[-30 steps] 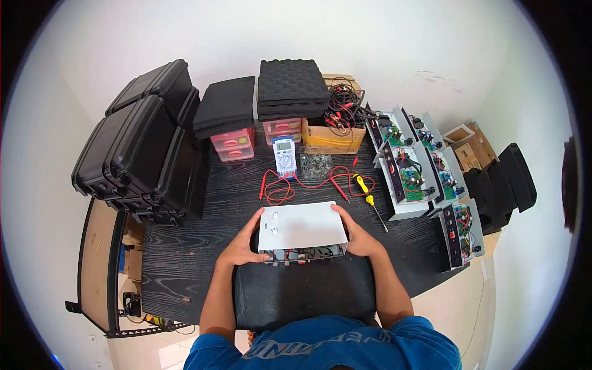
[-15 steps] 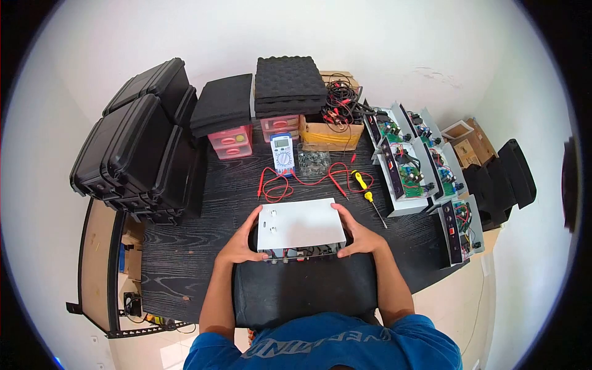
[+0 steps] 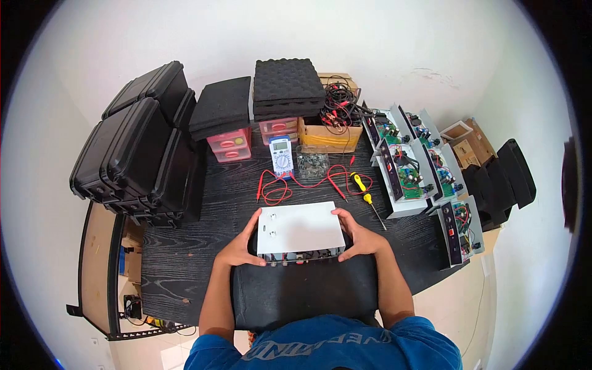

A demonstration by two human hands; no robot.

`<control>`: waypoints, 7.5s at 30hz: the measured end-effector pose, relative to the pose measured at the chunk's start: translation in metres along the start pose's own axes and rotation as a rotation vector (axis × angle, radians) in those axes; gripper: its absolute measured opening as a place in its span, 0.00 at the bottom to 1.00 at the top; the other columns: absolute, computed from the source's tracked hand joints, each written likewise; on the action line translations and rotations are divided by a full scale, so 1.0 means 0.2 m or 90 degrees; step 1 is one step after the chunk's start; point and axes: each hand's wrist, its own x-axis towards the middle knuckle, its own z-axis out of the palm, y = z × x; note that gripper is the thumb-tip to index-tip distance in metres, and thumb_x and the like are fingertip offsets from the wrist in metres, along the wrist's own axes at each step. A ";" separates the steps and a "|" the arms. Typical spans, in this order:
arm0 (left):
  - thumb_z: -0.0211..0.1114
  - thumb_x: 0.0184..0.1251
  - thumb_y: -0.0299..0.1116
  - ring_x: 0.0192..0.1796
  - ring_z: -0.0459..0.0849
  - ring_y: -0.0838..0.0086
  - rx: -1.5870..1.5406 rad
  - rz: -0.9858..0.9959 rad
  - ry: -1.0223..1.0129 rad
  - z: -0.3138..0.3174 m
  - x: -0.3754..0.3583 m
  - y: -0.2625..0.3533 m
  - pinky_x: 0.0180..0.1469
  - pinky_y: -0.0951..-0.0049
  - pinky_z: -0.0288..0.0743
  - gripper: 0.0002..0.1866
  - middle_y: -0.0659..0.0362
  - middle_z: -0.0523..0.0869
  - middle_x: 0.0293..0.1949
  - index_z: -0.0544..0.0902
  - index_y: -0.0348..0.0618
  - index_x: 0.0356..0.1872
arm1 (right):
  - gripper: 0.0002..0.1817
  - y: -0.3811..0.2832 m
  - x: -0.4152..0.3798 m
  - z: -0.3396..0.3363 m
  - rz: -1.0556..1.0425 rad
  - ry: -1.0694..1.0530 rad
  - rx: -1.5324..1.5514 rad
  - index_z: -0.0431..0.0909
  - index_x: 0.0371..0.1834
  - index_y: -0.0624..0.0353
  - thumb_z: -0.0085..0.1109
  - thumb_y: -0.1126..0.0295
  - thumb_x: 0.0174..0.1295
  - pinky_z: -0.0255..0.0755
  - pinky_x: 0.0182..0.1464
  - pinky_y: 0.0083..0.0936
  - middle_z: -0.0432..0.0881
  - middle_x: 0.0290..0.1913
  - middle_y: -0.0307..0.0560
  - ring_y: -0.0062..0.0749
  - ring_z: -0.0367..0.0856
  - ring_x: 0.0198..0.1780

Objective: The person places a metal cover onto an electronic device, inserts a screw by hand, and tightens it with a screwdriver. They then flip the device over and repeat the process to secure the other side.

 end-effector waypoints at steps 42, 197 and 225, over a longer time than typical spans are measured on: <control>0.93 0.32 0.47 0.91 0.46 0.50 0.103 -0.016 -0.018 0.01 0.00 0.06 0.89 0.52 0.41 0.84 0.40 0.51 0.89 0.42 0.49 0.91 | 0.71 -0.10 0.02 -0.01 0.006 -0.028 -0.256 0.49 0.84 0.43 0.92 0.68 0.37 0.57 0.85 0.53 0.39 0.90 0.61 0.60 0.47 0.89; 0.99 0.18 0.49 0.87 0.54 0.46 0.100 0.305 0.070 0.27 0.38 0.49 0.85 0.42 0.58 0.82 0.45 0.49 0.86 0.58 0.47 0.85 | 0.83 -0.38 0.37 0.19 -0.314 0.148 0.059 0.33 0.92 0.64 0.88 0.47 0.42 0.42 0.88 0.46 0.40 0.90 0.58 0.47 0.44 0.91; 0.94 0.19 0.68 0.84 0.60 0.47 0.097 0.312 0.084 0.27 0.42 0.46 0.83 0.46 0.58 0.86 0.44 0.58 0.82 0.57 0.44 0.87 | 0.29 -0.28 0.81 -0.38 -0.053 0.430 -0.408 0.83 0.66 0.58 0.70 0.52 0.67 0.80 0.63 0.40 0.90 0.58 0.53 0.44 0.88 0.63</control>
